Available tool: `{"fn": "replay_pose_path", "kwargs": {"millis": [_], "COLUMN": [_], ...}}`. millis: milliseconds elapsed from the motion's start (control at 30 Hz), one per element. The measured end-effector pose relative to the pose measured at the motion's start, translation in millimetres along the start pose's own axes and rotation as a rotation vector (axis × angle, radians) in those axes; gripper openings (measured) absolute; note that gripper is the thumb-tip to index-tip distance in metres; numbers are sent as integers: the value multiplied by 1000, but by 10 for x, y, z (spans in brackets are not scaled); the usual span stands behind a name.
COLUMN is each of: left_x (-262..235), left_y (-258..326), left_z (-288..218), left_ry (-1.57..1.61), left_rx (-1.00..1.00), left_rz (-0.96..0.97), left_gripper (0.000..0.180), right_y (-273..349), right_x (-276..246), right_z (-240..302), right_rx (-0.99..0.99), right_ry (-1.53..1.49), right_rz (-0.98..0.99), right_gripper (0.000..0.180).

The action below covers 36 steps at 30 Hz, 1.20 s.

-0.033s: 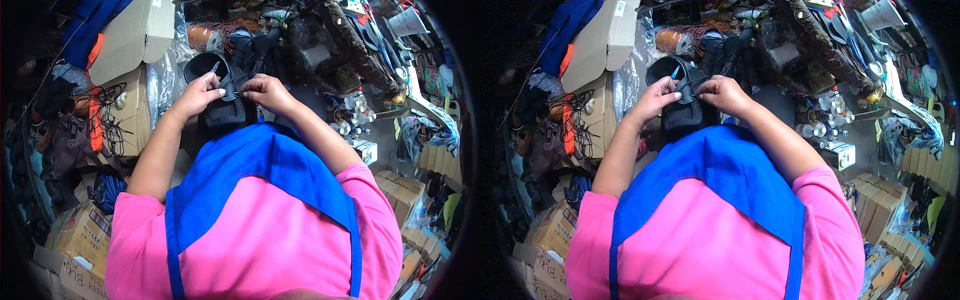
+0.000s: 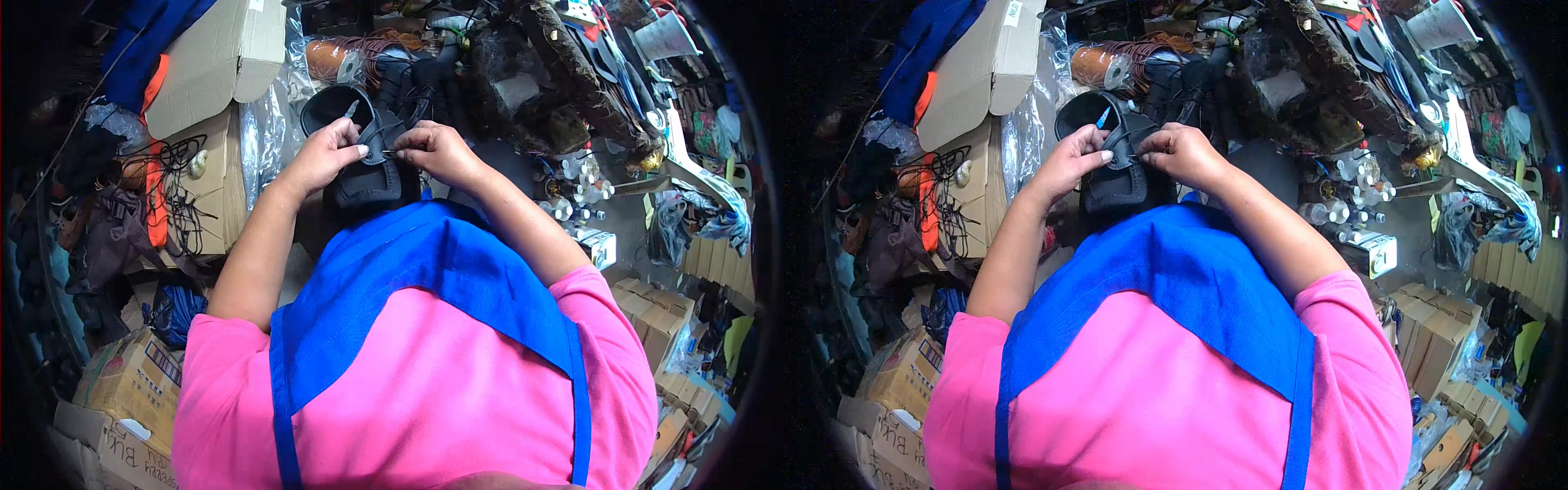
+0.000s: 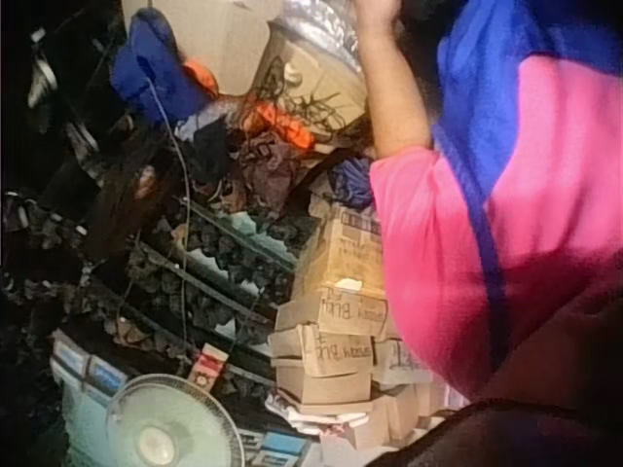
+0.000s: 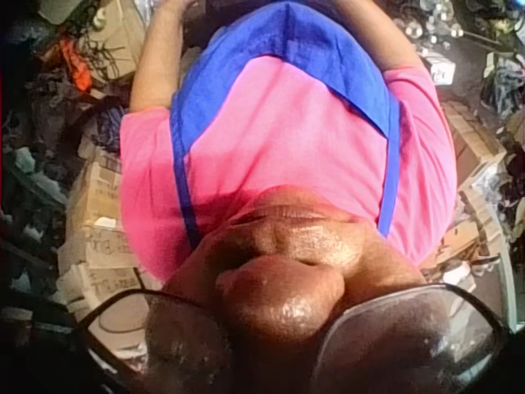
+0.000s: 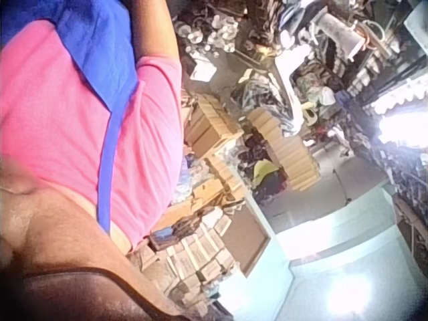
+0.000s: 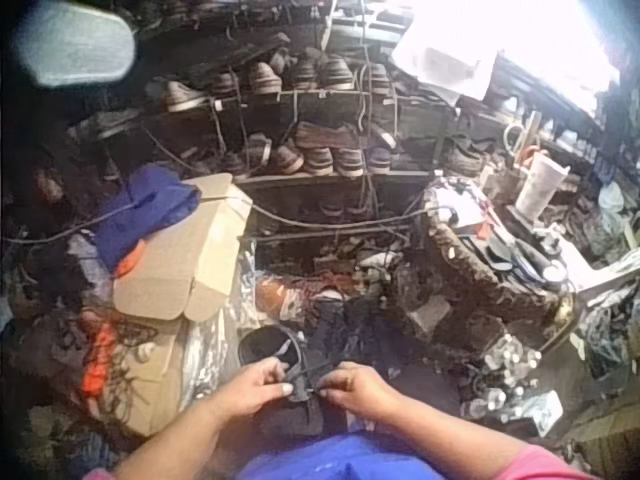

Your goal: Thread laces through a shoe and cut the excess length.

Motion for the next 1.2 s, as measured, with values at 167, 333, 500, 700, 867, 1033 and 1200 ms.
{"fn": "replay_pose_path", "kwargs": {"millis": [167,333,500,700,867,1033,1200], "left_x": [21,37,43,37,96,152,178], "left_y": [22,46,48,55,137,165,103], "left_z": [6,-52,-66,-76,-240,-425,-378], "left_ry": [42,27,68,43,-32,-546,-688], "left_rx": [-21,-1,30,43,28,328,327], "left_rz": [3,15,22,20,56,22,-25], "left_gripper": [14,14,14,13,29,40,39], "right_y": [-2,-1,-10,-4,-14,17,-8], "right_x": [6,11,16,14,31,40,161], "right_z": [-12,83,42,47,-23,-225,-354], "right_rx": [40,-43,15,62,46,73,220], "right_ry": [8,22,6,23,-1,-161,-280], "right_rz": [9,15,18,19,-23,-21,53], "right_gripper": [16,15,15,15,19,17,13]}}
Point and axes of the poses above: each hand's wrist, its own y-axis away from the middle knuckle, its own x-axis out of the palm, z = x × y, the point moved 8 cm from there along -y, towards the middle knuckle, and after that the axes turned 4 degrees about -z, right-handed, at the moved point
